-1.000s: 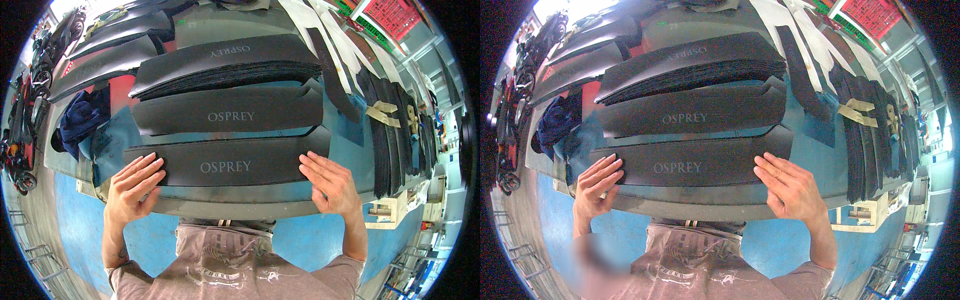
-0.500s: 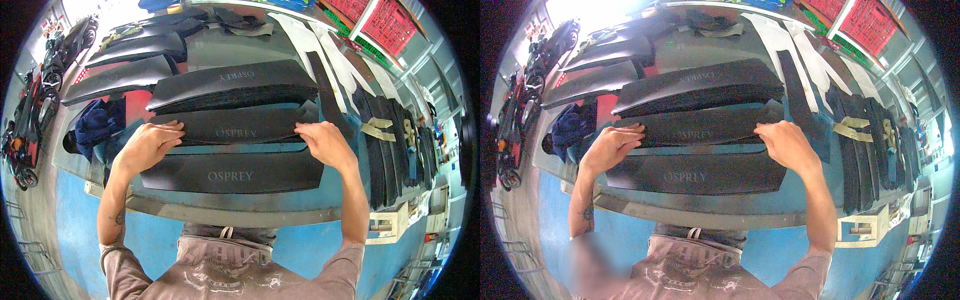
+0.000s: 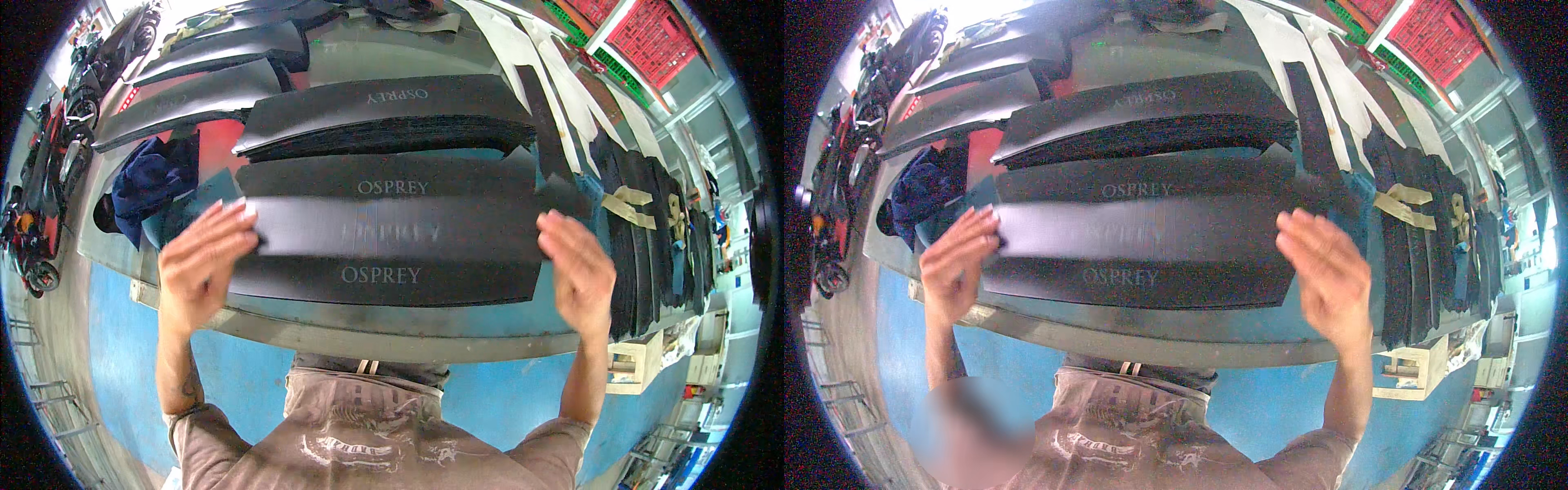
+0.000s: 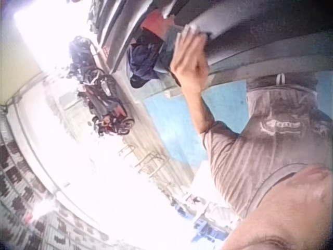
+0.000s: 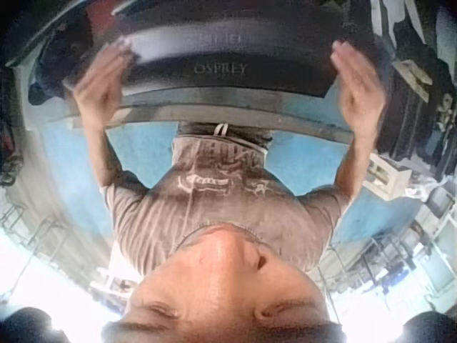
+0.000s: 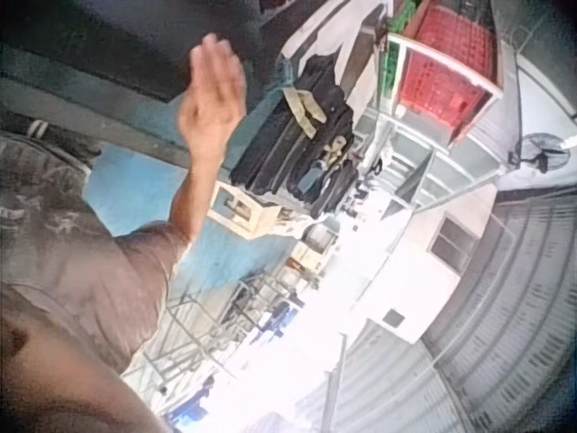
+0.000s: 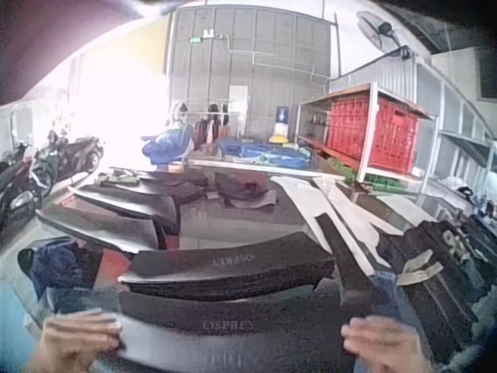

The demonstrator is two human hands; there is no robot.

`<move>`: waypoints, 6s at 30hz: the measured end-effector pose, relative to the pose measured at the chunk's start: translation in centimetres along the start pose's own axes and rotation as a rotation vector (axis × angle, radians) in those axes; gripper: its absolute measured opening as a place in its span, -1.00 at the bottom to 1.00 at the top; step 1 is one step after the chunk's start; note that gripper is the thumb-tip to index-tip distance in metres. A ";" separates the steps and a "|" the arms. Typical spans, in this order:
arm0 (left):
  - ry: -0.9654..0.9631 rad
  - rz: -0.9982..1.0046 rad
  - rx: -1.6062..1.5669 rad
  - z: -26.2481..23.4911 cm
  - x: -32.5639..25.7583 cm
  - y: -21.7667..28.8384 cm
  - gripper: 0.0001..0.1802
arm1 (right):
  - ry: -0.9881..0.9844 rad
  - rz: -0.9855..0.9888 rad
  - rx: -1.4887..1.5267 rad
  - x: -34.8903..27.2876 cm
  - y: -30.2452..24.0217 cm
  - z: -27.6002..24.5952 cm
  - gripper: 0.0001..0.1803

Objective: The person repeatedly picks up, aligns, and places black padded backpack components labeled 'OSPREY' on a workbench. The hands smooth the surfaces and adjust the edges of each piece before stacking them.

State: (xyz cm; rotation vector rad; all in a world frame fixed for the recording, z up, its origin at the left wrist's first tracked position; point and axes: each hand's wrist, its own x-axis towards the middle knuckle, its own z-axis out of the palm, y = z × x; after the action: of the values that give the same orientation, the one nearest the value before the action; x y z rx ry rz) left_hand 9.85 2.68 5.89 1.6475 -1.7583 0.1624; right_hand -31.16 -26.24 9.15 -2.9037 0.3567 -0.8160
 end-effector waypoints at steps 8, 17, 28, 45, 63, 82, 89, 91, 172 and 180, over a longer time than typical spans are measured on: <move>-0.223 -0.084 -0.070 1.8 -4.3 1.1 -0.55 | -0.308 0.110 0.249 -5.3 -0.7 2.0 -0.39; -0.175 -0.035 -0.037 1.1 -1.7 0.8 -0.69 | -0.225 0.033 0.142 -2.1 0.1 1.0 -0.50; -0.389 0.016 0.132 4.3 6.2 -2.7 -0.72 | -0.325 0.092 -0.168 5.5 4.2 5.7 -0.78; -0.022 0.002 0.033 0.1 0.5 0.5 -0.64 | -0.074 -0.015 0.000 0.3 -0.4 -0.5 -0.40; -0.268 0.045 0.170 3.9 6.8 -0.4 -0.68 | -0.274 0.078 -0.040 4.6 3.0 3.7 -0.50; -0.225 -0.050 0.079 4.7 6.2 -2.1 -0.88 | -0.361 0.128 -0.212 6.2 3.2 4.6 -0.81; -0.046 -0.085 -0.061 2.7 6.8 -1.9 -0.84 | 0.074 0.185 0.125 6.2 3.3 3.0 -0.90; 0.095 -0.036 -0.008 1.5 6.3 -0.7 -0.80 | 0.178 0.127 0.098 5.5 1.8 1.3 -0.81; -0.109 -0.085 0.011 2.7 6.6 -2.0 -0.70 | 0.014 0.108 0.073 5.6 4.8 4.1 -0.79; -0.292 0.046 0.101 -0.7 -0.6 1.2 -0.55 | -0.204 -0.064 -0.006 -0.6 -1.5 0.0 -0.45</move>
State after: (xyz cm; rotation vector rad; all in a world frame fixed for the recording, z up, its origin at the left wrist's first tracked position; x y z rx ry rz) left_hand 8.99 3.73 6.49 1.7745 -2.0356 0.0328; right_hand -31.34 -24.66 9.06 -2.9820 0.2478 -0.5204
